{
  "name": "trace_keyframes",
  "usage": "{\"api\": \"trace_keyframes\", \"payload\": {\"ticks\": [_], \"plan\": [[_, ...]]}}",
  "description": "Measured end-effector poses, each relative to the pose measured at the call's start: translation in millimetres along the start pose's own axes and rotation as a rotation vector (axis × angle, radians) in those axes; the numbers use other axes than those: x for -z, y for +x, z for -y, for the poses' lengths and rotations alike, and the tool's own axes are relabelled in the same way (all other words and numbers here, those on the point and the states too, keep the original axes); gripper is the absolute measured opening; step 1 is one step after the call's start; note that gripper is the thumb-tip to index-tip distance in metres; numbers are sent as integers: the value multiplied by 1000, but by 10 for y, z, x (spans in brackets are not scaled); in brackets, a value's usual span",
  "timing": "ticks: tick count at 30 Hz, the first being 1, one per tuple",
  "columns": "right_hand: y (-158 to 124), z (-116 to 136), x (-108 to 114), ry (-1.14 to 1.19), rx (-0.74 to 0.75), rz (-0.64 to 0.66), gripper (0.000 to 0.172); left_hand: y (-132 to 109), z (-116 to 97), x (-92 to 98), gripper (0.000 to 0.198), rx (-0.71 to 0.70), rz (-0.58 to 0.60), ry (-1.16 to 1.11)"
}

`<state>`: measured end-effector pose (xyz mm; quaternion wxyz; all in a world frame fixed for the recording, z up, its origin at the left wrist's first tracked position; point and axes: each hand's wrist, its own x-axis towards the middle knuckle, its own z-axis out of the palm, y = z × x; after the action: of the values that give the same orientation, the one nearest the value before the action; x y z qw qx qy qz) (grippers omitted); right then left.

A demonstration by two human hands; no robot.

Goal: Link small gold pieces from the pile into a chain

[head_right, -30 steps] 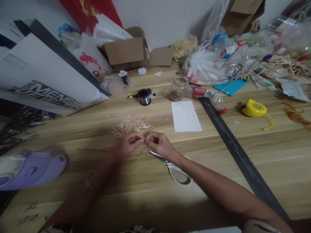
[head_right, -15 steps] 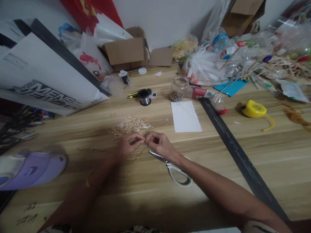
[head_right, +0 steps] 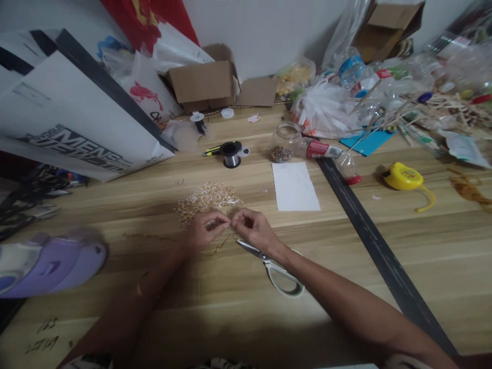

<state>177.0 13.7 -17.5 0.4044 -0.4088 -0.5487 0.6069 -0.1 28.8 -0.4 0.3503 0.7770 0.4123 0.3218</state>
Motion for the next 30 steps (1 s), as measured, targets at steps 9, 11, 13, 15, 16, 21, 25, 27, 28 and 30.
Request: {"api": "trace_keyframes", "payload": {"ticks": [9,11,13,15,16,21,25,27,28,30], "plan": [[-16,67,-13,15,6,20,30,5,-10,14,12,97,-5,-101],[-18,80,-14,17,15,27,30,4,6,13,12,108,-5,-139],[-19,92,-17,20,21,31,31,4,22,17,12,117,10,-175],[-20,101,-20,30,23,35,31,5,32,25,13,126,31,-203],[-21,103,-22,35,25,35,31,6,35,29,14,131,41,-214],[-27,94,-27,40,27,52,29,5,46,46,22,153,82,-235],[-29,68,-24,15,28,66,27,0,60,46,23,144,98,-227],[-26,51,-22,5,37,71,26,1,58,47,22,134,106,-200],[-25,42,-20,3,40,71,25,2,55,49,22,129,110,-191],[-23,31,-17,3,35,69,24,6,46,53,23,118,116,-188]]}}
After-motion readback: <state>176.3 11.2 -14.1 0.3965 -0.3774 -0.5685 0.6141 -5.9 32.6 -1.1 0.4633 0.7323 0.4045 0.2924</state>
